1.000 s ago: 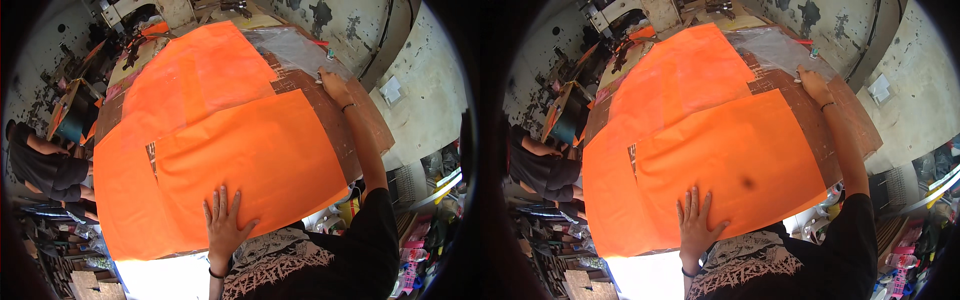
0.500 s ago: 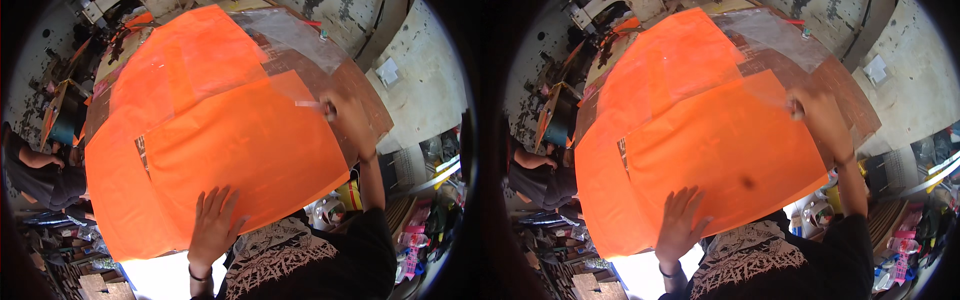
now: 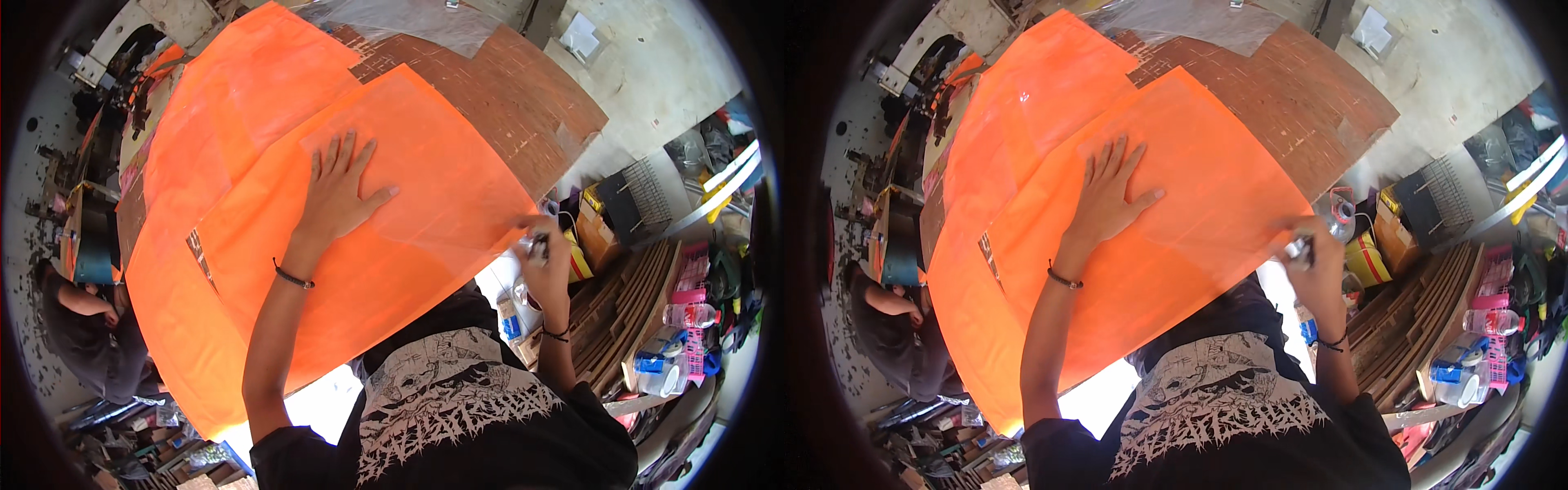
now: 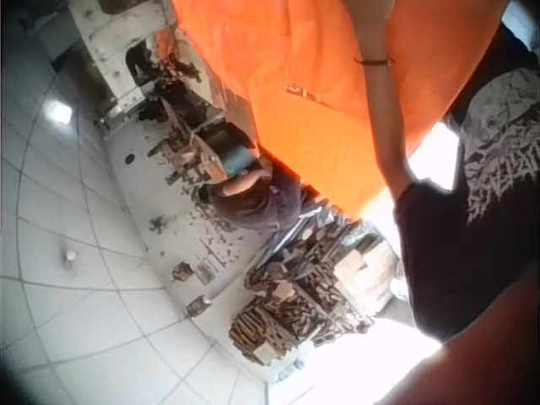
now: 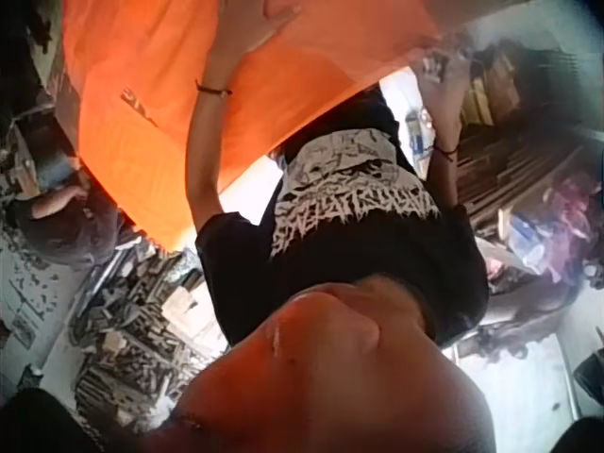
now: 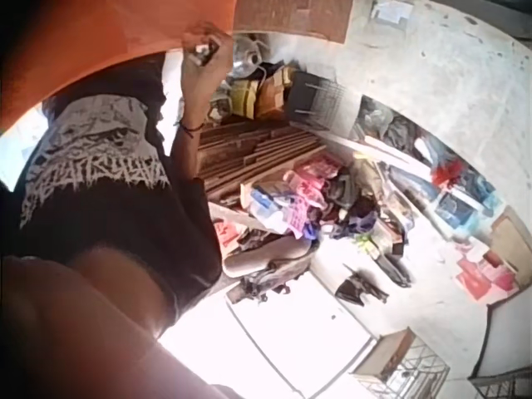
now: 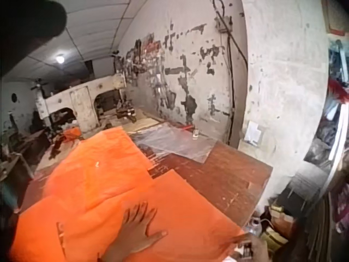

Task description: The person aligns orange plastic sheets on a table and uses a metal stapler to join the edges. They fold and press the plastic by hand before applying staples along the seams.

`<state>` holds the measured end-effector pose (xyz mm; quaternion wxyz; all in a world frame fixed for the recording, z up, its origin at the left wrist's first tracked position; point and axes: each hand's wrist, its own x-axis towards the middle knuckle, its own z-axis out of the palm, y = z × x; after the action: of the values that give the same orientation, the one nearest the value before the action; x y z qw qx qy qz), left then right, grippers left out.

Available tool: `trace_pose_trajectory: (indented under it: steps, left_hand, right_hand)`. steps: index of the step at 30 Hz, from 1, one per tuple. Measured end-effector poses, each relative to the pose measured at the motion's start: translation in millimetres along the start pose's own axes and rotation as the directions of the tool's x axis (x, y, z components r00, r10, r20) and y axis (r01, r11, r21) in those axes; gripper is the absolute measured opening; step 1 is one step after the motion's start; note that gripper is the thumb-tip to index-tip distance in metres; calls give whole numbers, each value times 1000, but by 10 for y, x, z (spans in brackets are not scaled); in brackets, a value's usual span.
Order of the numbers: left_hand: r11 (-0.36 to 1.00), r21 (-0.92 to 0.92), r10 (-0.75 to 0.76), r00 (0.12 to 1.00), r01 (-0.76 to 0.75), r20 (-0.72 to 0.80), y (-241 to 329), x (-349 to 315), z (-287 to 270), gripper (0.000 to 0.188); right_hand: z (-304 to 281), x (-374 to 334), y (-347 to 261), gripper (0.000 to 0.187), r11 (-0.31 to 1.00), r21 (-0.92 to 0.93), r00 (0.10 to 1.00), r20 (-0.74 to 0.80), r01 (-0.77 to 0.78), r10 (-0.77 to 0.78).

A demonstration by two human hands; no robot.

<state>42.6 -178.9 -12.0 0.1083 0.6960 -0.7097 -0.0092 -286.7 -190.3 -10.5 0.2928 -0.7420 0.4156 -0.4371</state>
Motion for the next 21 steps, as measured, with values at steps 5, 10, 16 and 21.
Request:
trace_pose_trajectory:
  steps: [5, 10, 16, 21]
  left_hand:
    - [1000, 12, -11, 1000, 12, -24, 30, 71, 23, 82]
    - [1000, 23, 14, 1000, -13, -22, -24, 138, 8, 79]
    - [999, 20, 25, 999, -25, -38, -91, 205, -11, 77]
    - [1000, 18, 27, 998, -26, -51, -102, 205, 26, 77]
  right_hand:
    - [-179, 63, 347, 30, 919, 22, 908, -145, -393, 392]
    - [-196, 104, 446, 28, 897, 72, 891, -111, -436, 441]
    - [-145, 168, 385, 28, 794, 245, 820, 4, -556, 573]
    - [-132, 163, 402, 26, 794, 300, 834, 8, -529, 552]
